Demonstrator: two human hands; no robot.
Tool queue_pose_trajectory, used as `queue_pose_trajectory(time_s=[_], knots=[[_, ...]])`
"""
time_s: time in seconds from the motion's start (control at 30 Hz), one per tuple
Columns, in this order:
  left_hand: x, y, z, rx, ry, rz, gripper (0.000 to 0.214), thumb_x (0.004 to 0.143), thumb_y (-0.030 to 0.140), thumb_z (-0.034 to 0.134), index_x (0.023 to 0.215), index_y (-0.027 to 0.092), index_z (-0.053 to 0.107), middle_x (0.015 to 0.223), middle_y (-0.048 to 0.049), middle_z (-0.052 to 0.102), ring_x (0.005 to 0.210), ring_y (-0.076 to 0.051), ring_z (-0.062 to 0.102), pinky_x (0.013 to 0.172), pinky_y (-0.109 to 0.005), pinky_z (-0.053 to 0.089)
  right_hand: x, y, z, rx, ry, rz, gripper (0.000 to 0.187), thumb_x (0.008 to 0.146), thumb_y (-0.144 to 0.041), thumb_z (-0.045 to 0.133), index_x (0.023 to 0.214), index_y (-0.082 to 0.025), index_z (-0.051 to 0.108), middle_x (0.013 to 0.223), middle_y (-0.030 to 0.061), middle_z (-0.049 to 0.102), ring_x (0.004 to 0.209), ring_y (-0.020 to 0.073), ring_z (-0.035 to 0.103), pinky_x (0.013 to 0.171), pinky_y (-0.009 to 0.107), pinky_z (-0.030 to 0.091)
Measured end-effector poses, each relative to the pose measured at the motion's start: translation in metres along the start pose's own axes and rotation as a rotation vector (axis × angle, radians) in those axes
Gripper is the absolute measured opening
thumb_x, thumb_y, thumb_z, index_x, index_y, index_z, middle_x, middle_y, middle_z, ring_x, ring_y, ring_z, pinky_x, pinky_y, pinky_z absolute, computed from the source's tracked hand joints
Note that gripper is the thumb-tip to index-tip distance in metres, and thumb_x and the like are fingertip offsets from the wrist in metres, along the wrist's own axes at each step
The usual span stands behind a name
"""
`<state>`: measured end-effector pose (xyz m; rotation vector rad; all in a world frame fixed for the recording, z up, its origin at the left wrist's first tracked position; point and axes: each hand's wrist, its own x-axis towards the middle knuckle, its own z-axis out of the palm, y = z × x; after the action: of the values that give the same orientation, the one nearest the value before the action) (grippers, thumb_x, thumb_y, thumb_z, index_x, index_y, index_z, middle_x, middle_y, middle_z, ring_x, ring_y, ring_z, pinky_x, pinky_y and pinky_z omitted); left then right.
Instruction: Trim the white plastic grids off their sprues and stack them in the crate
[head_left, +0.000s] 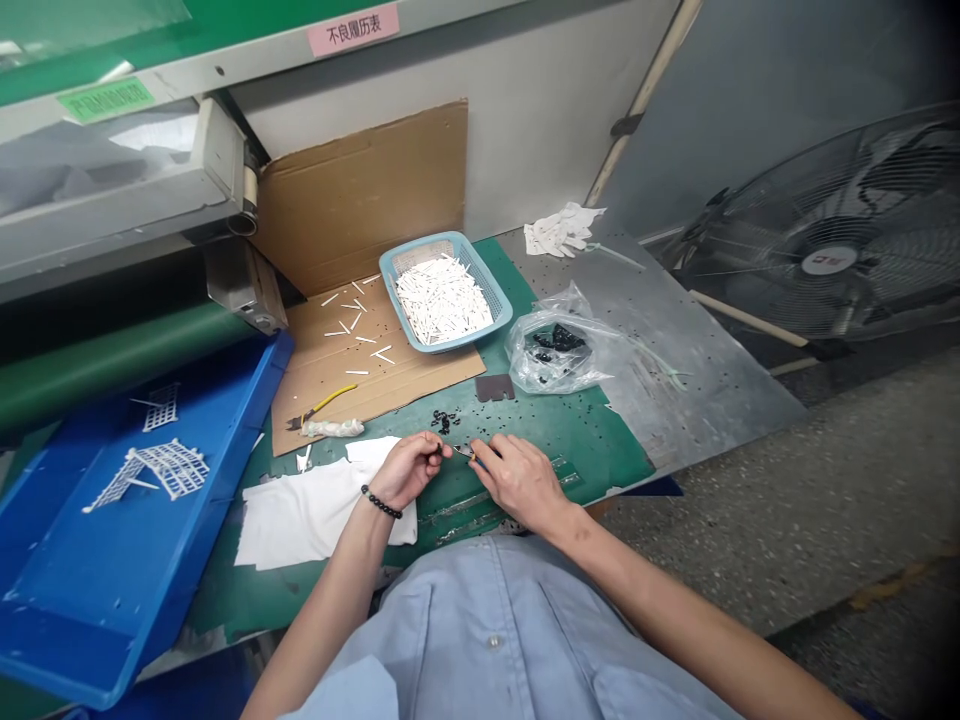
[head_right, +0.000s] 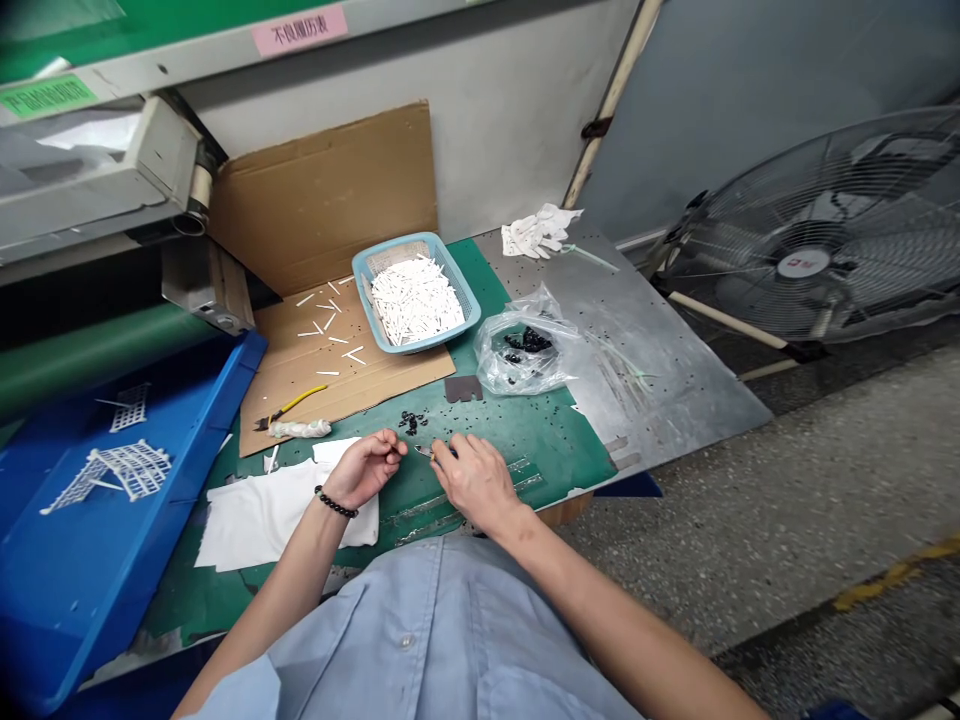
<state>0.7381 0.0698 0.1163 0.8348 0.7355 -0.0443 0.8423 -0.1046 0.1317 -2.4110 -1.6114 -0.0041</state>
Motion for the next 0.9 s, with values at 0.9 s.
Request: queue_pose_trajectory(time_s=[0.9], knots=[[0.002, -0.001, 0.018, 0.064, 0.108, 0.053, 0.031, 0.061, 0.032, 0.077, 0.068, 0.014, 0.053, 0.056, 0.0058, 0.042, 0.046, -0.003, 0.033, 0.042, -0.016, 0.02, -0.003, -0.004, -0.011, 0.003, 0.062, 0.055, 0.027, 0.096, -0.029, 0.043, 0.115, -0.018, 0.059, 0.09, 0.0074, 0.054, 0.081, 0.0201, 0.044, 0.075, 0.031, 0.031]])
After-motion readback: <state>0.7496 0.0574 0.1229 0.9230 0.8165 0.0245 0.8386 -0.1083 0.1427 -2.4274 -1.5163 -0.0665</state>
